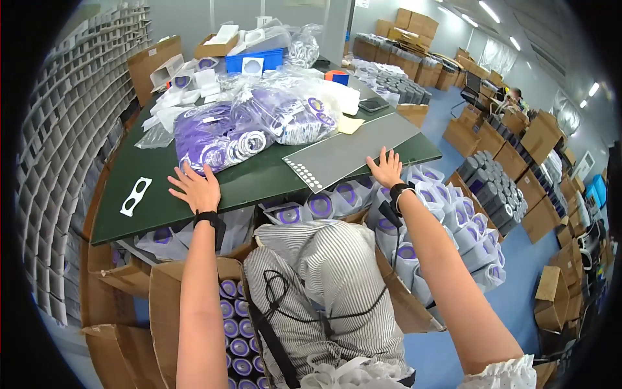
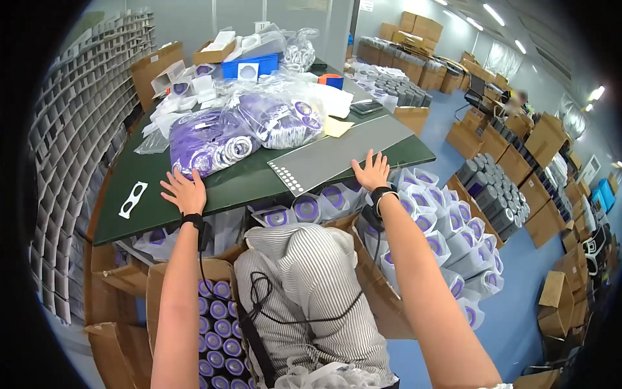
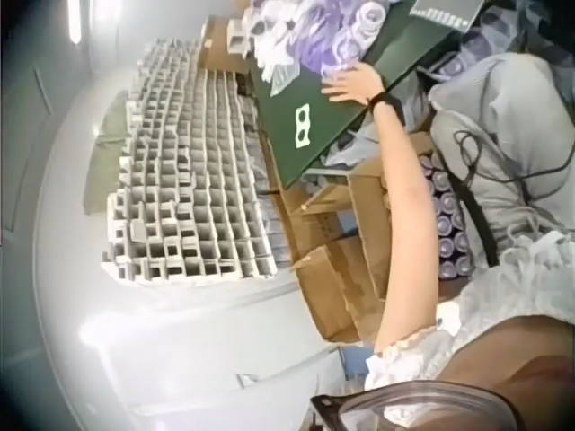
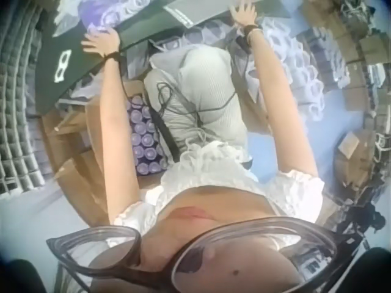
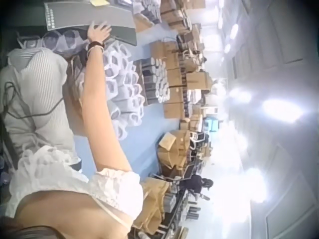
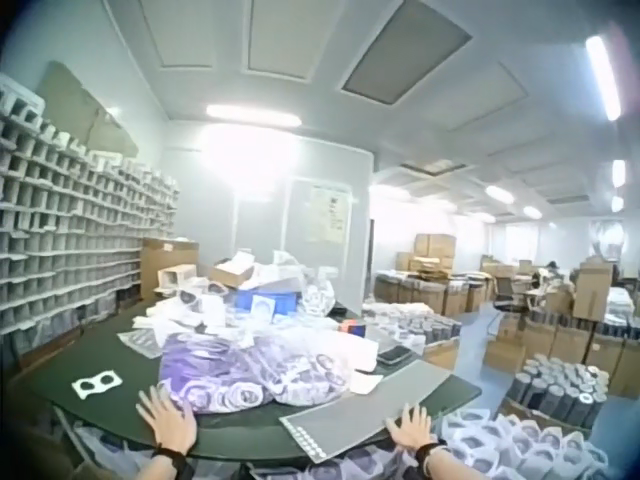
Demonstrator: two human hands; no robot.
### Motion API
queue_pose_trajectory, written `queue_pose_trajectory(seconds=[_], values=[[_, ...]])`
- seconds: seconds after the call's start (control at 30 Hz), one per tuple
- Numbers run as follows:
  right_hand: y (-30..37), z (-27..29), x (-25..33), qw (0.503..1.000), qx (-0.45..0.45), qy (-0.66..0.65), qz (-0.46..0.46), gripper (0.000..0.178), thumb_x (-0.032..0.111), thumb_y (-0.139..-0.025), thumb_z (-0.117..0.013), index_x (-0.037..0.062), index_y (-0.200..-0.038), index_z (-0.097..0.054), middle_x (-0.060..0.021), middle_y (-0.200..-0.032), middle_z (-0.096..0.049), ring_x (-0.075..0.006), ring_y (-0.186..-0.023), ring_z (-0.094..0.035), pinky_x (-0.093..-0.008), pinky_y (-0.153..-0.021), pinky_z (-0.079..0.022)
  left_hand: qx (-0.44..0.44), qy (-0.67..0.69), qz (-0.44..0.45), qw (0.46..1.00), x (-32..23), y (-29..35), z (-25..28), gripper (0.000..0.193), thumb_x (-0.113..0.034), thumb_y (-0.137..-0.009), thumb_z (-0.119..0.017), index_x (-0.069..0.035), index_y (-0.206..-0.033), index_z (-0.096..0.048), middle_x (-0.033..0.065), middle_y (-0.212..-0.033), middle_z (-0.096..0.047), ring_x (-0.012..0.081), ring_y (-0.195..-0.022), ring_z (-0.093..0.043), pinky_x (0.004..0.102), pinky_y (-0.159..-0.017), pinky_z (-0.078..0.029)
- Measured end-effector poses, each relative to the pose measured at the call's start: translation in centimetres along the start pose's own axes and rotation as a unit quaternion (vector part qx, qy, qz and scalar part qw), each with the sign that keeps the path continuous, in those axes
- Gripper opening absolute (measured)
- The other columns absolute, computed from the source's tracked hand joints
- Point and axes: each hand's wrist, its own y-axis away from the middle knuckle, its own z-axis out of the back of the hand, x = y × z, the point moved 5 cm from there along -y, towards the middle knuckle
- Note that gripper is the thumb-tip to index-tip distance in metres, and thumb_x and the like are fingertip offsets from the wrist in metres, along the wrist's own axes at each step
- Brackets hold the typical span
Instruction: The person sits on a stool, applies adhesive dots along the edge of a plate by hand, and attaches the plate onto a plastic housing.
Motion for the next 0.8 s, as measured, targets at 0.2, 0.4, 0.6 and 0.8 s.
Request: queue_pose_trajectory(seconds=[0.2,0.4,0.6,0.8], values=[[0.8,0.6,0.1,0.997,0.067,0.007,0.038,0.124,0.081,-0.068,-0.050,-0.0007,-0.148,-0.003,-0.0212,-0.155,0.001,-0.0368,-0.143,0.007,-0.0486,-0.114,0.002,-0.041,0.047,-0.028,0.998,0.0,0.0,1.1,0.062,-0.043,-0.095,-0.041,-0.001,-0.139,-0.029,0.0228,-0.147,-0.027,0.0456,-0.139,-0.011,0.0603,-0.110,-0.008],[0.6,0.8,-0.7,0.996,0.057,0.020,0.069,0.125,0.081,-0.068,-0.052,-0.0033,-0.147,-0.004,-0.0234,-0.154,-0.001,-0.0384,-0.143,0.004,-0.0493,-0.114,-0.002,-0.064,0.058,-0.031,0.996,-0.1,0.1,1.0,0.061,-0.043,-0.094,-0.043,0.000,-0.136,-0.032,0.0221,-0.145,-0.029,0.0462,-0.138,-0.013,0.0615,-0.109,-0.010],[1.1,0.2,-0.7,0.995,0.003,0.010,0.101,0.119,0.079,-0.073,-0.049,-0.0040,-0.147,-0.007,-0.0247,-0.154,-0.003,-0.0386,-0.143,0.002,-0.0489,-0.114,-0.003,-0.090,0.032,-0.040,0.995,-0.2,-0.1,0.8,0.059,-0.042,-0.094,-0.044,0.000,-0.134,-0.035,0.0217,-0.145,-0.029,0.0465,-0.138,-0.013,0.0630,-0.108,-0.012],[1.7,0.3,-0.8,0.993,-0.016,0.001,0.113,0.114,0.078,-0.076,-0.046,-0.0019,-0.148,-0.007,-0.0222,-0.155,-0.002,-0.0375,-0.143,0.003,-0.0500,-0.114,-0.003,-0.094,0.069,-0.044,0.992,0.2,-0.2,0.7,0.061,-0.045,-0.094,-0.043,-0.002,-0.136,-0.035,0.0203,-0.146,-0.029,0.0460,-0.139,-0.012,0.0616,-0.109,-0.010]])
